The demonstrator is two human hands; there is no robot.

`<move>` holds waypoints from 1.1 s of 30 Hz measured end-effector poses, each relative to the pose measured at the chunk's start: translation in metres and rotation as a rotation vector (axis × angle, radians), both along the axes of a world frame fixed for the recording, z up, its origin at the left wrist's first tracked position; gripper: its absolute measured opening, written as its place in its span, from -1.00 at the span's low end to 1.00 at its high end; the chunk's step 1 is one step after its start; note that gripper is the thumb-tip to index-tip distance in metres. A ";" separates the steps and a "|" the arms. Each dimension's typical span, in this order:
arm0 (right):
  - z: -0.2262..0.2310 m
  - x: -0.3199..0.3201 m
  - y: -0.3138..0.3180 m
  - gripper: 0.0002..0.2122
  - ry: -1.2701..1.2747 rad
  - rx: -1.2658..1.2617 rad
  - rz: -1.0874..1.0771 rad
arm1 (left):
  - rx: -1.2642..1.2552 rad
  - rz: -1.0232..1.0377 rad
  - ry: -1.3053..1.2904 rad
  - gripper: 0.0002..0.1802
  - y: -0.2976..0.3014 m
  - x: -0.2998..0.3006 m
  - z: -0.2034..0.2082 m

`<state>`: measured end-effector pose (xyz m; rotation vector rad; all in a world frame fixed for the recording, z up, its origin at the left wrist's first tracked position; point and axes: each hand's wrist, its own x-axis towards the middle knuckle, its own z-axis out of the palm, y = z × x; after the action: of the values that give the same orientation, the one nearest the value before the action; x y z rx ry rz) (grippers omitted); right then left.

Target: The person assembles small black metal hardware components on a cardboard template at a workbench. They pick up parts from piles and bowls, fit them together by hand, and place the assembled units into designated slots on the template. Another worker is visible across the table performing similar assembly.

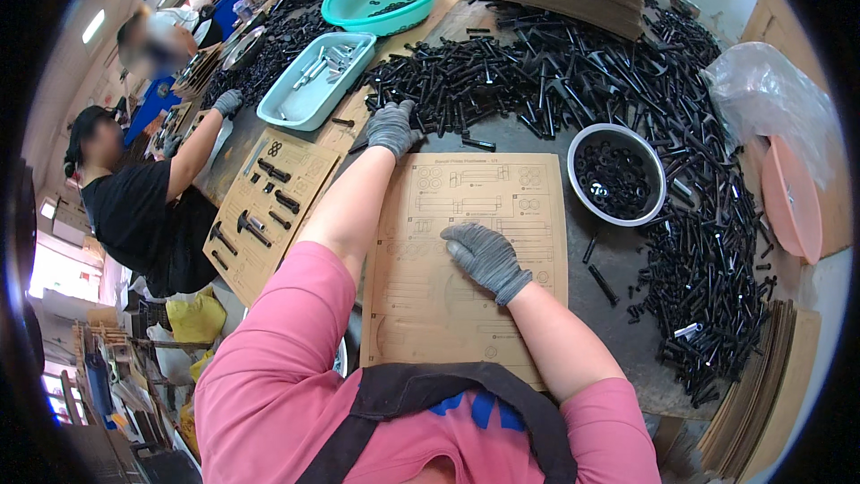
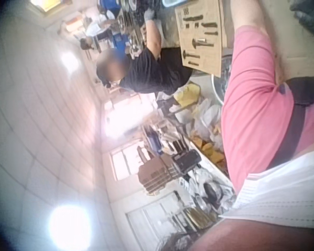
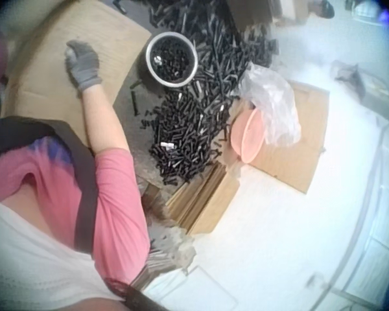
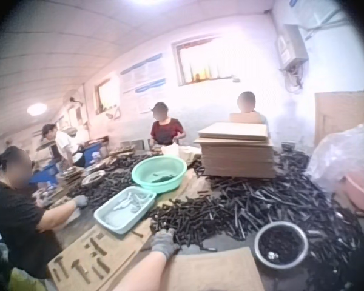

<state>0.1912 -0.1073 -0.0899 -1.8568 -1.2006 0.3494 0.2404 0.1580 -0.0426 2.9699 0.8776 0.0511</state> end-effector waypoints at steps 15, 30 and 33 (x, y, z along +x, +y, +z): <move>0.009 -0.002 0.000 -0.75 0.031 -0.094 0.003 | 0.239 -0.475 0.057 -0.60 0.024 0.008 -0.006; 0.004 -0.004 0.001 -0.79 -0.024 -0.070 -0.003 | 0.434 -0.759 0.304 -0.71 0.019 0.007 0.011; 0.005 -0.002 0.000 -0.76 -0.001 -0.072 -0.005 | 0.408 -0.672 0.286 -0.79 0.016 0.006 0.011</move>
<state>0.1888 -0.1077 -0.0850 -1.9218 -1.1976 0.3941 0.2465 0.1737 -0.0319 3.5374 -0.1969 -0.2502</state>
